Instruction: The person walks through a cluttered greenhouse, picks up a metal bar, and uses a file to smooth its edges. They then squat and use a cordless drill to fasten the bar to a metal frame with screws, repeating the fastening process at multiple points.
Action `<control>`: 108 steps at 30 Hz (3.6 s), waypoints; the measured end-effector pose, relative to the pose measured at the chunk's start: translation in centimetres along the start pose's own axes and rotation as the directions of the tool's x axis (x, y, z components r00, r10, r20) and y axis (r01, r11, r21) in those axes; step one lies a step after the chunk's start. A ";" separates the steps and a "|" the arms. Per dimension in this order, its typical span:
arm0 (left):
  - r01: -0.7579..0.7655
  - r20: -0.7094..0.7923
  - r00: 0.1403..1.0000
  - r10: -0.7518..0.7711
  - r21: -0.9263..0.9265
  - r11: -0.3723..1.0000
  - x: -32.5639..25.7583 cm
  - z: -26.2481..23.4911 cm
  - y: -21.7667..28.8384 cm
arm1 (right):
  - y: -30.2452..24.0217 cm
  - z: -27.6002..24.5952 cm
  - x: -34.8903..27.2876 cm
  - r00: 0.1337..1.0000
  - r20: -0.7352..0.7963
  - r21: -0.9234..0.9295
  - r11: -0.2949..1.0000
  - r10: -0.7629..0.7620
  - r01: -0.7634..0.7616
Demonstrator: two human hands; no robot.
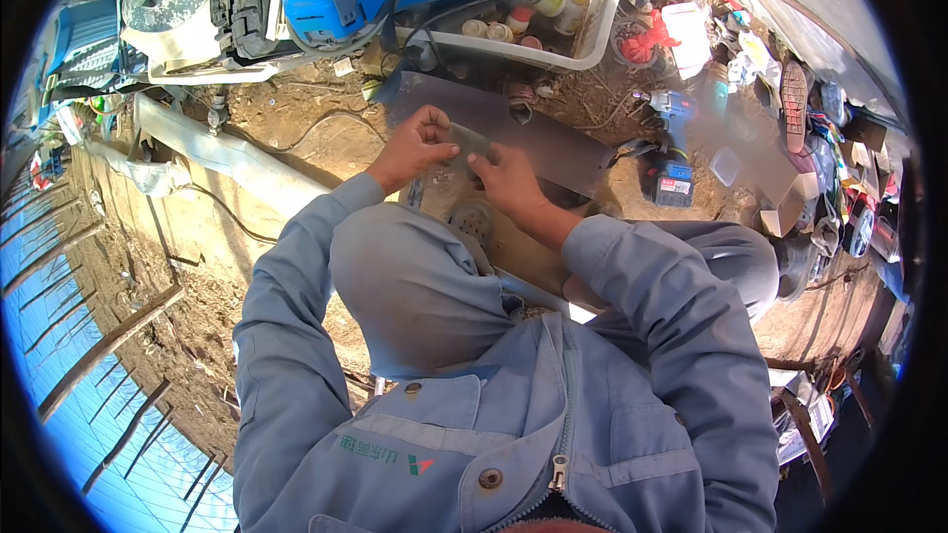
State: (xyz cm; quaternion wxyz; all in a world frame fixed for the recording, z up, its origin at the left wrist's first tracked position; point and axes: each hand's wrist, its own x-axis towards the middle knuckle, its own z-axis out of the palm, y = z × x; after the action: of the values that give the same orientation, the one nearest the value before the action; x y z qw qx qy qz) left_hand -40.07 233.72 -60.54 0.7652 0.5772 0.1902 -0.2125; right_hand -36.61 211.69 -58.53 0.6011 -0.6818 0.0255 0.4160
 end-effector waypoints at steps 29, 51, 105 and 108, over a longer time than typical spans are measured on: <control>-0.605 0.335 0.713 0.616 0.739 0.297 7.1 3.9 0.3 | -1.8 -8.0 0.2 0.857 -0.427 -0.036 0.953 -0.288 0.302; -0.584 0.070 0.746 0.662 0.546 0.601 7.2 5.5 -0.9 | -1.0 -6.7 2.8 0.746 -0.330 -0.559 0.757 -0.578 0.338; 0.362 -0.344 0.900 -0.267 0.250 0.898 5.9 10.6 4.8 | 2.4 -6.7 5.5 0.693 -0.523 -0.345 0.867 -0.497 0.361; 0.341 -0.387 0.891 -0.238 0.225 0.913 6.5 10.6 2.9 | 2.9 -6.7 5.6 0.691 -0.528 -0.315 0.870 -0.494 0.380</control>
State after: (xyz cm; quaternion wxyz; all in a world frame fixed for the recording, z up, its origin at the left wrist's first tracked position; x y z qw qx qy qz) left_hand -32.55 223.55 -58.92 0.5861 0.6751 0.3758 -0.2439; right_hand -30.91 207.91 -64.69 0.5795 -0.8144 0.0105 0.0267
